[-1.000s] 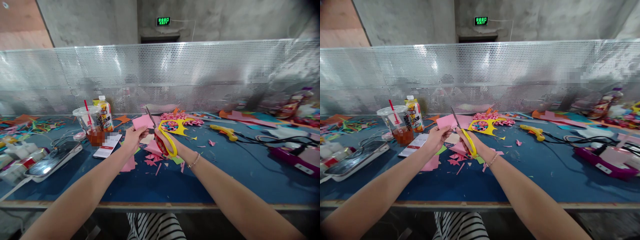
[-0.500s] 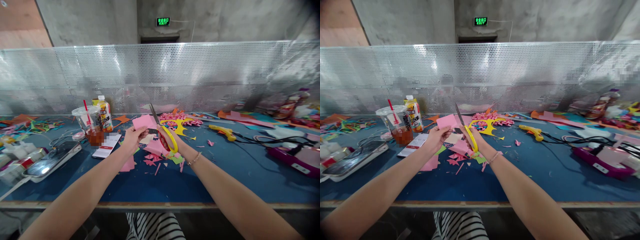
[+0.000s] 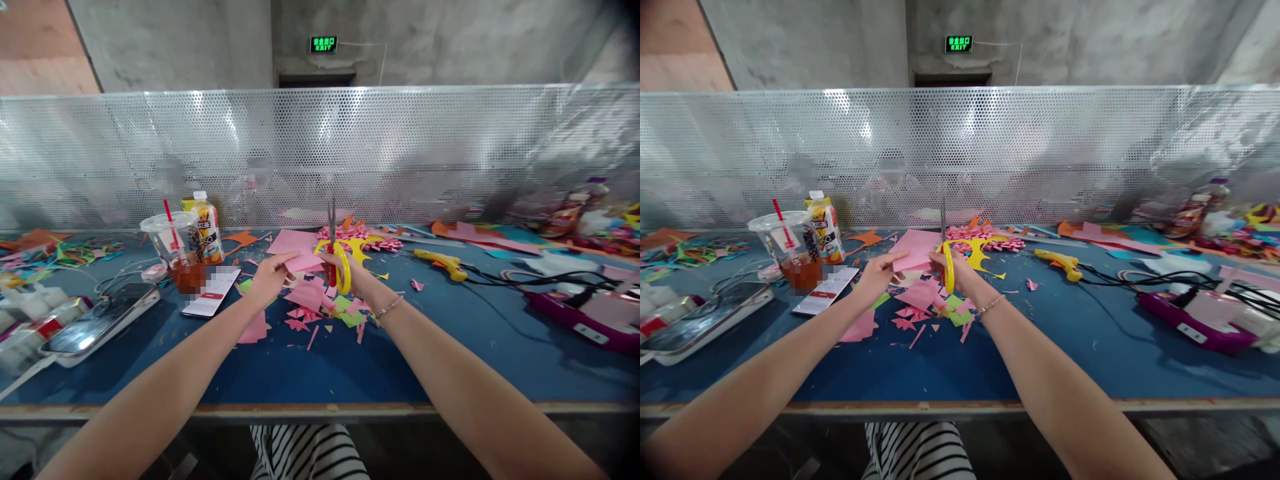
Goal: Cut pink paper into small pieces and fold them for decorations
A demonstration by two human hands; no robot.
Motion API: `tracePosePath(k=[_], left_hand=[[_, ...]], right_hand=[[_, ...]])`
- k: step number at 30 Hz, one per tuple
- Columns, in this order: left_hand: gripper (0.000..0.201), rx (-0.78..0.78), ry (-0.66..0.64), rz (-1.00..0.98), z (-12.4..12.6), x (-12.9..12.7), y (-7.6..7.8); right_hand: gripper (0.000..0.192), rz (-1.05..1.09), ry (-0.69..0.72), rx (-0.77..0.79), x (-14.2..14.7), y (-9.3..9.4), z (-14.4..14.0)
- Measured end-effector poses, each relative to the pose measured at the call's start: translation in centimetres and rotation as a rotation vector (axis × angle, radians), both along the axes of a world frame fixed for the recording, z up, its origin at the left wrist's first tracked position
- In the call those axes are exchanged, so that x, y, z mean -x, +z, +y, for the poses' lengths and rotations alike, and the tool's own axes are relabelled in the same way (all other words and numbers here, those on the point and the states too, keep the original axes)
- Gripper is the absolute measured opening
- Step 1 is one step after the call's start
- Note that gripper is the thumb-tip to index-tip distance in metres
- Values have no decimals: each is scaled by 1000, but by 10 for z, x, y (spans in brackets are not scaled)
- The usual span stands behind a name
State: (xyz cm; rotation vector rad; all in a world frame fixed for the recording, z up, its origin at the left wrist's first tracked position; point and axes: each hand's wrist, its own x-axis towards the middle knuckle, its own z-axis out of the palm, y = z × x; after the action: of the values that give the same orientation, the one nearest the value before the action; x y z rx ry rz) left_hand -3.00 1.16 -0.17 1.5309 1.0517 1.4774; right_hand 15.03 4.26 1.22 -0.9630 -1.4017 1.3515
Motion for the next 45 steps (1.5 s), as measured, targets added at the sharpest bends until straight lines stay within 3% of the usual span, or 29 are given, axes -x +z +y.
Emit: tracePosePath(k=[3,6,13,18,23,30,34,38,41,43,45], left_hand=[[39,-91,63,65,0,1,0],[37,-141,84,71,1,2,0],[31,17,-102,-270,0,0,1],[17,-14,-25,-76,3,1,0],[21,-5,42,-70,4,2,0],[20,-17,-66,-85,2,-1,-2],[10,-248,161,146,2,2,-1],[21,-565,352,420,2,8,1],[24,-733,366,544,2,10,-1],[24,-810,327,640,1,8,-3],[24,-838,269,741,-2,6,-3]], right_hand=[[31,-61,61,-33,2,2,-5],[28,-109,12,-93,5,4,-7],[35,4,-101,-266,8,0,0],[36,32,-109,-287,7,-3,6],[36,19,-91,-270,9,-5,5],[31,64,-97,-204,16,-7,1],[31,52,-153,-190,14,-4,-1],[32,48,-141,-91,13,8,-10],[33,57,45,112,17,14,-22],[29,59,115,90,21,14,-27],[27,73,99,7,23,11,-27]])
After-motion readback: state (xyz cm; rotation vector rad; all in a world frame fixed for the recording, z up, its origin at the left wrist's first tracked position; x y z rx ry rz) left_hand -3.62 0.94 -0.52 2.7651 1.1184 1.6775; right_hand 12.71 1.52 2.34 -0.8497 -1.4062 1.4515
